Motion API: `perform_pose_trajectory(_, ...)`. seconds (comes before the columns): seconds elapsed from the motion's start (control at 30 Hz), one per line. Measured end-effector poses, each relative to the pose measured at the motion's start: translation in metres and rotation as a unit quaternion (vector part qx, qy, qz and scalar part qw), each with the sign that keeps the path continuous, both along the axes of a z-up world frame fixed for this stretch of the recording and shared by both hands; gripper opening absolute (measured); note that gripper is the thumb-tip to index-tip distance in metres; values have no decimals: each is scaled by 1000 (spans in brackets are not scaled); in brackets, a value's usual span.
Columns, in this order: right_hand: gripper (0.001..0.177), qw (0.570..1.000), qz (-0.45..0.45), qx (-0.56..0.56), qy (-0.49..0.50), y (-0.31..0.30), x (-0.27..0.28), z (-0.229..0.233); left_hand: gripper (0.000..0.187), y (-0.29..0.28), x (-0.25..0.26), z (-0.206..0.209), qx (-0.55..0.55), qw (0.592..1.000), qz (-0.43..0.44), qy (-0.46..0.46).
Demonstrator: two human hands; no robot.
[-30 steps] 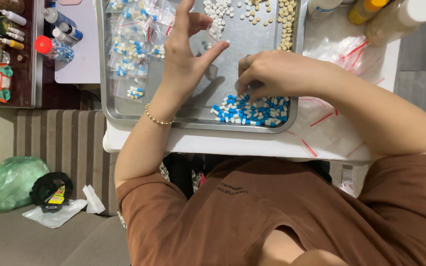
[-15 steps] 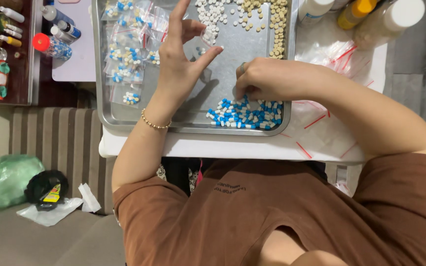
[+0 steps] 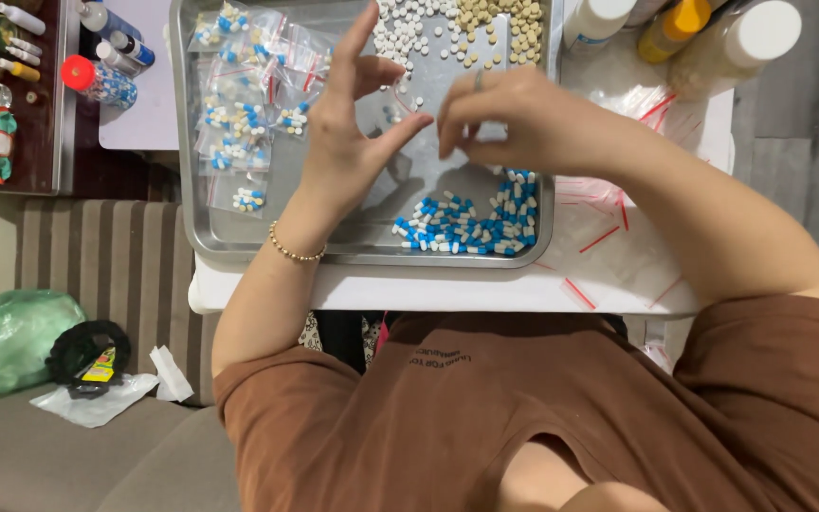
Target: Sort and bag various pills and capsules from a metal tray into small plastic bags
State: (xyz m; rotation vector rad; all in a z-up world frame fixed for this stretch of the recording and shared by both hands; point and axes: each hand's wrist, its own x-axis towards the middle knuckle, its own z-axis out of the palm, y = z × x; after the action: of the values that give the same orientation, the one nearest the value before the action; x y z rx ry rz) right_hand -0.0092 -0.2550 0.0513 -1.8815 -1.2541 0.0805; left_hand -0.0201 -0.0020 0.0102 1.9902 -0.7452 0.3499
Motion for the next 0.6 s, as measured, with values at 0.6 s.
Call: perform_pose_trajectory(0.6, 8, 969, -131, 190, -89, 19, 5, -18, 96, -9, 5, -14, -24, 999, -40, 0)
